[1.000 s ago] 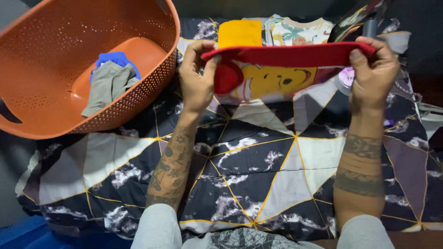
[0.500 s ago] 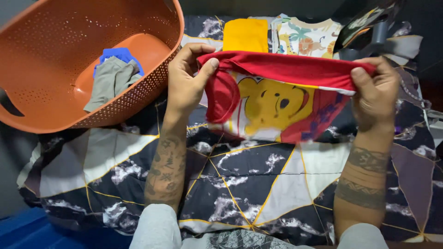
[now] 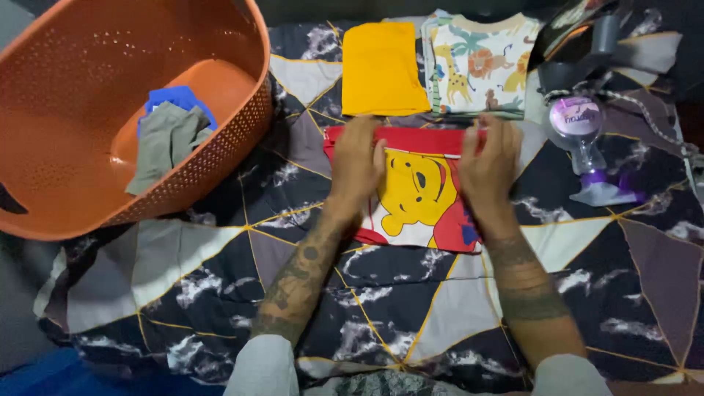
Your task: Folding small pieces of clothing on a bed.
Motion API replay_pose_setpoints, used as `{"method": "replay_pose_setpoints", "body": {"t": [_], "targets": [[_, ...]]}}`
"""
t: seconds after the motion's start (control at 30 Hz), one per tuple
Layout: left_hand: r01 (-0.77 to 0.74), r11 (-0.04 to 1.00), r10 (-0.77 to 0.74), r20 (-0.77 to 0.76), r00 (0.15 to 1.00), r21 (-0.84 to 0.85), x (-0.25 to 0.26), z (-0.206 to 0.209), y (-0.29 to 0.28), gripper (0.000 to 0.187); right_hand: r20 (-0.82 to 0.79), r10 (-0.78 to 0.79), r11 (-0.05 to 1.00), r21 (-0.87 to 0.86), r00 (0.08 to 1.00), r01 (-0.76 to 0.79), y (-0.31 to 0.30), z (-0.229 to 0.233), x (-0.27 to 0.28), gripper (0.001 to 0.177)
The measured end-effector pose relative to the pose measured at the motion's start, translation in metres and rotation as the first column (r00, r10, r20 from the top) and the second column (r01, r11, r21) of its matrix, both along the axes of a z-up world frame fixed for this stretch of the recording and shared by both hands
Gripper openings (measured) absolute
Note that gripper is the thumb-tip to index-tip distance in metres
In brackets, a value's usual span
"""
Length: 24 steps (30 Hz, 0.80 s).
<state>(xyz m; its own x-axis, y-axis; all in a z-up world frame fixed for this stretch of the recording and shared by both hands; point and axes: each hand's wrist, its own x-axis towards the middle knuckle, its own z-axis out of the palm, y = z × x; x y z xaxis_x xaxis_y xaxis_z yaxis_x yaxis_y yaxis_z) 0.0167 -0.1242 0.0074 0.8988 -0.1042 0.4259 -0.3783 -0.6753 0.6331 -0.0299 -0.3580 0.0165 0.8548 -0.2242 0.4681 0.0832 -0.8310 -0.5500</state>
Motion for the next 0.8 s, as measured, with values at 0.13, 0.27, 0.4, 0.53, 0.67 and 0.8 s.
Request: {"method": "replay_pose_setpoints", "body": {"t": [0.13,0.27,0.4,0.53,0.67,0.8], "targets": [[0.217,0.973,-0.225,0.115,0.968,0.073,-0.001,-0.056,-0.025,0.040,-0.005,0.325,0.946,-0.021,0.946,-0.325,0.018,-0.043,0.011,0.036],[0.264,0.868,-0.281,-0.021,0.959,0.422,-0.006,-0.050,-0.021,0.057,-0.244,0.273,0.917,-0.227,0.931,-0.328,0.011,-0.042,0.005,0.057],[0.262,0.895,-0.253,-0.072,0.965,0.361,-0.010,-0.034,-0.005,0.066,-0.317,0.119,0.944,-0.256,0.941,-0.206,-0.019,-0.049,0.000,0.062],[0.242,0.913,-0.220,-0.104,0.970,0.327,-0.011,-0.035,-0.001,0.070,-0.268,0.039,0.966,-0.238,0.963,-0.105,-0.040,-0.052,-0.008,0.062],[0.194,0.914,-0.185,-0.061,0.981,0.357,-0.013,-0.046,-0.002,0.061,-0.194,-0.016,0.971,-0.238,0.981,-0.031,-0.005,-0.020,-0.004,0.055],[0.167,0.922,-0.159,-0.049,0.986,0.348,-0.015,-0.047,0.003,0.054,-0.039,0.340,0.929,-0.138,0.940,-0.342,0.042,-0.040,0.018,0.048]]}}
